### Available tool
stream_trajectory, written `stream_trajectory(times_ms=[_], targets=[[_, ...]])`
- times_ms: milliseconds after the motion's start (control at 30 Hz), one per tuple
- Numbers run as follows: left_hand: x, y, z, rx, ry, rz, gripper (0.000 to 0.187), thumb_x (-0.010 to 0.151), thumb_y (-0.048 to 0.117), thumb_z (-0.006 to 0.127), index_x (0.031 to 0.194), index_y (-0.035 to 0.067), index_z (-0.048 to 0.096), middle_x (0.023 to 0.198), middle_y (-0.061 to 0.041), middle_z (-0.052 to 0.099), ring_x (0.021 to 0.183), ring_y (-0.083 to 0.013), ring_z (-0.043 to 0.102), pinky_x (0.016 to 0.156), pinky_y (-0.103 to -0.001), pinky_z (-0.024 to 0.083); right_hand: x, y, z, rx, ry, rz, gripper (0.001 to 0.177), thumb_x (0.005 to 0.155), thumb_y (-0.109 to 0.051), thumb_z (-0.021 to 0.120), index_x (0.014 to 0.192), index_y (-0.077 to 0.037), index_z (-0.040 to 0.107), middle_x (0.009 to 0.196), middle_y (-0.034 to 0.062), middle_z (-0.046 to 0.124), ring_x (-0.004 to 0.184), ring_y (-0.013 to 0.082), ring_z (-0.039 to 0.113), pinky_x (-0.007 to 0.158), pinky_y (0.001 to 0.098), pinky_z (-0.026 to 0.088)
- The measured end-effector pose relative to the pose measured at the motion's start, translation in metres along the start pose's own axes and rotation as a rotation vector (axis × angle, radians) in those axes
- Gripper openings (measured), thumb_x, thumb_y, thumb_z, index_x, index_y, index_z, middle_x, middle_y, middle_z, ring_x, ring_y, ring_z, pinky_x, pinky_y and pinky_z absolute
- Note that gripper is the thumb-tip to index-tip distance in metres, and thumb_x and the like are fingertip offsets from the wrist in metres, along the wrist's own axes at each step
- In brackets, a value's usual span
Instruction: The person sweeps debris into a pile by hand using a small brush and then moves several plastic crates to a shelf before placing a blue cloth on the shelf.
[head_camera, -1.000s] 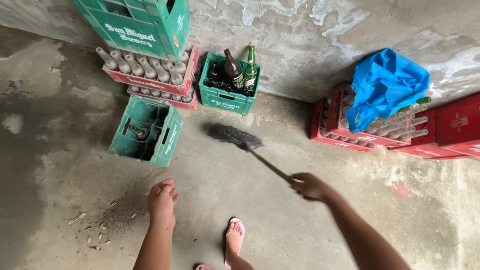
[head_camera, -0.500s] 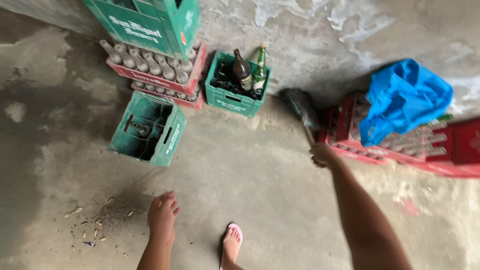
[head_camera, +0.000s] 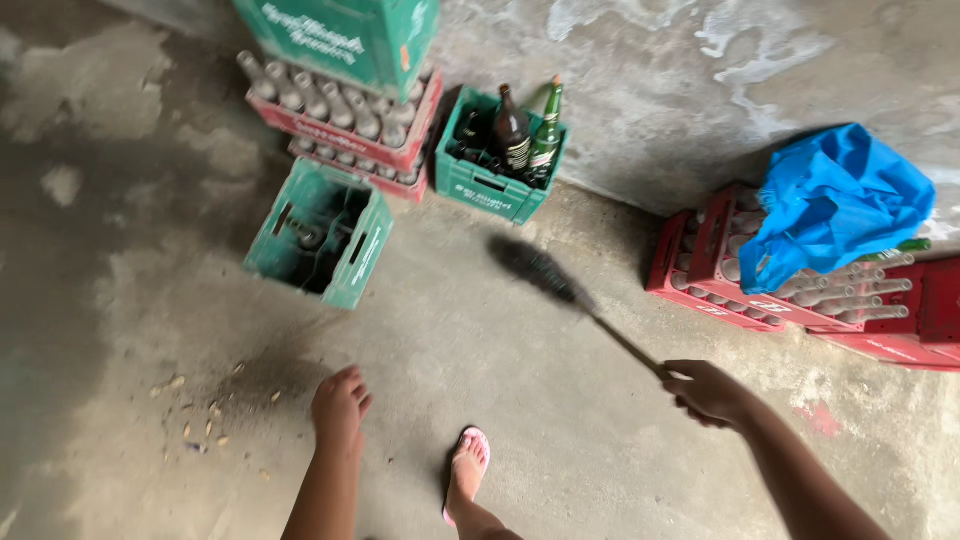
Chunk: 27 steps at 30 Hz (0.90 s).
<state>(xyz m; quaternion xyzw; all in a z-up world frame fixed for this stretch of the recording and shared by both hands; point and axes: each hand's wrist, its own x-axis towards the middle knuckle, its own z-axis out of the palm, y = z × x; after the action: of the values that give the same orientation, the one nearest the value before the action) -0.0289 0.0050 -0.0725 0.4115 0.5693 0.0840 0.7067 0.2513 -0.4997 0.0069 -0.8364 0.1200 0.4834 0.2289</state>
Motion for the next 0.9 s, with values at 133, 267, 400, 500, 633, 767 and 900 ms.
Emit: stream_trajectory(times_ms=[133, 267, 400, 500, 633, 767, 900], targets=[[-0.010, 0.019, 0.006, -0.023, 0.011, -0.036, 0.030, 0.096, 0.012, 0.054, 0.123, 0.004, 0.065, 0.115, -0.009, 0.060, 0.103, -0.0198, 0.058, 0.091, -0.038, 0.054, 0.000, -0.013, 0.004, -0.026, 0.086, -0.014, 0.019, 0.100, -0.021, 0.061, 0.114, -0.011, 0.069, 0.071, 0.0065, 0.057, 0.047, 0.0152, 0.049, 0.040, 0.0323, 0.039], [-0.031, 0.050, -0.007, -0.031, 0.022, -0.010, 0.028, 0.096, 0.013, 0.052, 0.121, 0.006, 0.063, 0.116, -0.005, 0.061, 0.104, -0.0172, 0.059, 0.091, -0.036, 0.055, 0.096, -0.039, 0.075, 0.154, 0.061, -0.076, 0.012, 0.101, -0.014, 0.059, 0.107, -0.004, 0.062, 0.067, 0.0070, 0.052, 0.047, 0.0176, 0.050, 0.039, 0.0354, 0.042], [-0.040, 0.057, -0.030, -0.081, 0.043, 0.001, 0.025, 0.096, 0.011, 0.052, 0.118, 0.005, 0.062, 0.112, -0.006, 0.059, 0.100, -0.0179, 0.056, 0.088, -0.037, 0.054, 0.122, -0.087, 0.180, 0.099, -0.156, -0.071, 0.024, 0.102, -0.009, 0.056, 0.123, 0.001, 0.063, 0.067, 0.0094, 0.056, 0.045, 0.0175, 0.048, 0.038, 0.0343, 0.038], [-0.040, 0.054, -0.050, -0.052, 0.058, -0.011, 0.023, 0.097, 0.012, 0.050, 0.115, 0.008, 0.064, 0.110, -0.004, 0.059, 0.099, -0.0171, 0.058, 0.087, -0.036, 0.055, 0.059, -0.111, 0.253, 0.094, -0.286, -0.010, 0.034, 0.105, -0.019, 0.056, 0.132, 0.002, 0.061, 0.070, 0.0084, 0.057, 0.049, 0.0139, 0.046, 0.042, 0.0298, 0.040], [-0.031, 0.043, -0.085, -0.120, 0.085, -0.003, 0.021, 0.094, 0.009, 0.054, 0.112, 0.008, 0.064, 0.106, -0.004, 0.060, 0.096, -0.0168, 0.056, 0.084, -0.036, 0.054, -0.031, -0.138, 0.222, 0.094, -0.321, -0.074, 0.042, 0.102, -0.020, 0.058, 0.142, -0.008, 0.060, 0.070, 0.0057, 0.059, 0.049, 0.0116, 0.045, 0.043, 0.0271, 0.043], [-0.020, 0.026, -0.142, -0.179, 0.112, 0.033, 0.022, 0.092, 0.010, 0.054, 0.111, 0.009, 0.065, 0.107, -0.003, 0.061, 0.095, -0.0167, 0.056, 0.083, -0.036, 0.054, -0.081, -0.159, 0.167, -0.106, -0.162, -0.106, 0.035, 0.103, -0.028, 0.053, 0.136, -0.019, 0.061, 0.071, 0.0034, 0.058, 0.049, 0.0118, 0.043, 0.042, 0.0292, 0.036], [-0.019, 0.012, -0.189, -0.230, 0.164, 0.031, 0.023, 0.090, 0.010, 0.058, 0.113, 0.009, 0.065, 0.104, -0.003, 0.060, 0.094, -0.0169, 0.055, 0.081, -0.036, 0.052, -0.033, -0.194, 0.183, -0.162, -0.076, -0.146, 0.026, 0.105, -0.028, 0.054, 0.117, -0.007, 0.063, 0.072, 0.0040, 0.054, 0.052, 0.0136, 0.046, 0.042, 0.0307, 0.038]])
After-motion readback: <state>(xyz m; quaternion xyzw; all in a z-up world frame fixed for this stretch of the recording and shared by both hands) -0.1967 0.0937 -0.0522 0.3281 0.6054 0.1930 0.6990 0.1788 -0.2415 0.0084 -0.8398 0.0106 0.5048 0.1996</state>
